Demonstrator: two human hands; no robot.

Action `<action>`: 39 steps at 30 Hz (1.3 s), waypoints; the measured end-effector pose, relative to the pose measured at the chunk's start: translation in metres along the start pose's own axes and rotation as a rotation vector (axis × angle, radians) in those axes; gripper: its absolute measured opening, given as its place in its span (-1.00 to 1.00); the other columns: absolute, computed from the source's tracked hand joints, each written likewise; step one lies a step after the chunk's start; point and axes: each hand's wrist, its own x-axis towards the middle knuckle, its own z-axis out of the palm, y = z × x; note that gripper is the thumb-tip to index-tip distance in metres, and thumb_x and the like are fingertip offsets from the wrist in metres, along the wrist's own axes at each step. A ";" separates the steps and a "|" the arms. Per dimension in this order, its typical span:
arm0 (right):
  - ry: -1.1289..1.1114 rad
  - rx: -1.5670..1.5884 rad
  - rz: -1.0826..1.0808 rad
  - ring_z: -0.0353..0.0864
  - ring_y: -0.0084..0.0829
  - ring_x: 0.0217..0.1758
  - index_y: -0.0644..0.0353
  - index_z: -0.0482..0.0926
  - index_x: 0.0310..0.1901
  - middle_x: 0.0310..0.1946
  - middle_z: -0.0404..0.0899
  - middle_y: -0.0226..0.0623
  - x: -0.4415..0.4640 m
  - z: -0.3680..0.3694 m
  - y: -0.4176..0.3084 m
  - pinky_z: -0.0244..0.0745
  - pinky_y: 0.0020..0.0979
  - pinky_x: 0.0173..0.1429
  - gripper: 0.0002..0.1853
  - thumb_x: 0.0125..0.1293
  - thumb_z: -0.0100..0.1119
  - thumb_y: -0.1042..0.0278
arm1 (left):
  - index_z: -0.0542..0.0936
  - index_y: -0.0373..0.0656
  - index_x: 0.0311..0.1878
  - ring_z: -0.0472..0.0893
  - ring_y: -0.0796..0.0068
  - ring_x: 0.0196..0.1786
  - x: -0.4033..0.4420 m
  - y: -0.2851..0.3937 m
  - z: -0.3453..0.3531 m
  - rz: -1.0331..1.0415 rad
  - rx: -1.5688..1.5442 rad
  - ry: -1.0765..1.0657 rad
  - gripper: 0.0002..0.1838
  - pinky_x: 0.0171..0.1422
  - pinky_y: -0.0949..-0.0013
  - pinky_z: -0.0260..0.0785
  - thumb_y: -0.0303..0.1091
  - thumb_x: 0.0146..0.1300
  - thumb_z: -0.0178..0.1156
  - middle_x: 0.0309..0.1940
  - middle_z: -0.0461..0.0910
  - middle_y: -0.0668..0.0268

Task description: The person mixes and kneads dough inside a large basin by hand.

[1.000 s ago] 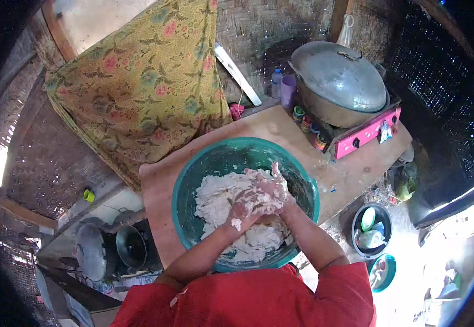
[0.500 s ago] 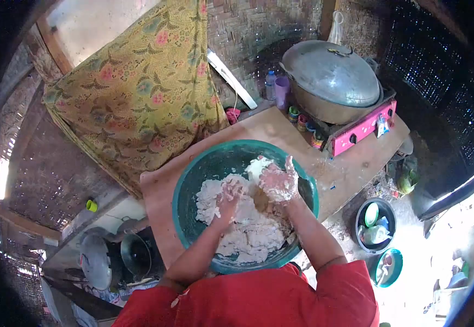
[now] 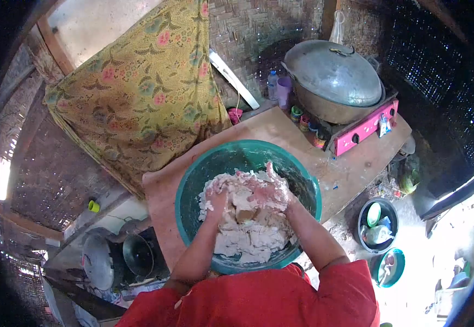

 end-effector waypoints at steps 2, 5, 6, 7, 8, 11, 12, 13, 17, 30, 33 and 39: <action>0.231 -0.211 -0.057 0.23 -0.33 0.23 0.11 0.09 0.33 0.33 0.09 -0.41 -0.001 0.005 -0.001 0.16 -0.34 0.20 -0.02 0.08 -0.51 -0.58 | 0.47 -0.13 0.07 0.45 0.14 0.07 0.001 -0.007 -0.002 -0.024 0.016 0.076 -0.57 0.21 0.18 0.21 -0.17 0.15 0.13 0.07 0.45 0.11; 0.259 -0.175 -0.187 0.13 -0.28 0.30 0.12 0.10 0.32 0.32 0.12 -0.36 -0.004 0.016 -0.009 -0.08 -0.15 0.31 -0.02 0.09 -0.48 -0.57 | 0.50 -0.07 0.05 0.42 0.16 0.11 0.009 -0.024 0.007 0.028 0.118 0.087 -0.59 0.23 0.19 0.18 -0.12 0.16 0.12 0.06 0.46 0.15; 0.257 -0.175 -0.188 0.13 -0.28 0.30 0.12 0.10 0.32 0.32 0.12 -0.36 -0.004 0.015 -0.011 -0.08 -0.15 0.31 -0.02 0.09 -0.48 -0.57 | 0.49 -0.02 0.07 0.43 0.19 0.10 0.007 -0.034 0.012 0.158 0.225 0.072 -0.59 0.21 0.20 0.20 -0.11 0.16 0.13 0.05 0.47 0.17; 0.248 -0.122 -0.215 0.12 -0.25 0.31 0.13 0.10 0.33 0.33 0.11 -0.34 -0.004 0.014 -0.012 -0.10 -0.15 0.33 -0.02 0.09 -0.47 -0.57 | 0.48 0.03 0.08 0.44 0.22 0.10 0.004 -0.034 0.013 0.292 0.336 0.071 -0.59 0.20 0.21 0.21 -0.10 0.16 0.13 0.03 0.48 0.19; 0.238 -0.069 -0.242 0.12 -0.22 0.32 0.14 0.09 0.33 0.33 0.10 -0.32 -0.005 0.014 -0.013 -0.12 -0.14 0.34 -0.02 0.09 -0.46 -0.57 | 0.47 0.07 0.09 0.45 0.25 0.09 0.001 -0.034 0.013 0.425 0.441 0.083 -0.58 0.19 0.22 0.23 -0.09 0.16 0.14 0.02 0.49 0.21; 0.200 -0.092 -0.198 0.10 -0.21 0.34 0.15 0.05 0.33 0.34 0.08 -0.29 -0.007 0.022 -0.011 -0.03 -0.08 0.33 -0.03 0.11 -0.43 -0.54 | 0.35 -0.16 0.18 0.46 0.17 0.07 -0.007 -0.008 0.033 0.004 -0.044 -0.189 -0.20 0.14 0.17 0.28 0.19 -0.04 0.24 0.01 0.47 0.13; 0.172 -0.053 -0.144 0.10 -0.23 0.34 0.15 0.04 0.34 0.34 0.08 -0.29 -0.007 0.024 -0.008 0.01 -0.06 0.32 -0.03 0.11 -0.43 -0.53 | 0.35 -0.16 0.18 0.46 0.17 0.07 -0.009 0.000 0.031 0.001 -0.045 -0.186 -0.20 0.14 0.17 0.28 0.19 -0.04 0.24 0.01 0.47 0.13; 0.200 -0.112 -0.130 0.11 -0.25 0.34 0.14 0.02 0.34 0.33 0.10 -0.29 -0.007 0.018 -0.007 0.07 -0.07 0.31 -0.06 0.14 -0.44 -0.51 | 0.33 -0.22 0.19 0.44 0.14 0.09 -0.012 0.009 0.027 -0.009 0.105 -0.212 -0.11 0.17 0.15 0.26 0.26 -0.10 0.23 0.03 0.46 0.10; 0.327 -0.516 -0.054 0.10 -0.33 0.35 0.13 0.04 0.34 0.33 0.09 -0.31 -0.010 0.005 -0.002 0.10 -0.24 0.29 -0.10 0.18 -0.55 -0.48 | 0.36 -0.23 0.15 0.41 0.17 0.14 -0.023 0.041 0.012 -0.007 0.137 -0.274 -0.11 0.21 0.17 0.23 0.31 -0.09 0.20 0.05 0.44 0.05; 0.491 -0.419 -0.208 0.43 -0.41 -0.16 0.10 0.11 0.32 0.21 0.30 -0.32 -0.018 0.014 -0.013 0.32 -0.34 -0.03 -0.08 0.14 -0.50 -0.52 | 0.40 0.05 0.15 0.44 0.27 0.12 0.008 -0.023 0.017 0.166 0.202 -0.062 -0.53 0.07 0.05 0.30 -0.14 0.12 0.09 0.17 0.37 0.28; 0.353 -0.393 -0.095 0.41 -0.49 -0.20 0.04 0.10 0.33 0.24 0.25 -0.40 -0.018 0.007 -0.010 0.34 -0.39 -0.11 -0.08 0.12 -0.50 -0.54 | 0.44 -0.07 0.07 0.49 0.31 0.05 -0.003 -0.006 0.023 0.048 0.035 0.017 -0.51 0.09 0.10 0.28 -0.08 0.09 0.18 0.02 0.49 0.27; 0.376 -0.714 0.025 0.24 -0.28 0.20 -0.04 -0.03 0.37 0.34 0.07 -0.38 -0.012 -0.025 0.002 0.18 -0.23 0.15 -0.02 0.05 -0.62 -0.61 | 0.48 -0.04 0.04 0.45 0.41 0.10 -0.003 0.010 0.015 -0.077 0.119 -0.017 -0.62 0.14 0.07 0.19 -0.17 0.15 0.10 0.07 0.47 0.38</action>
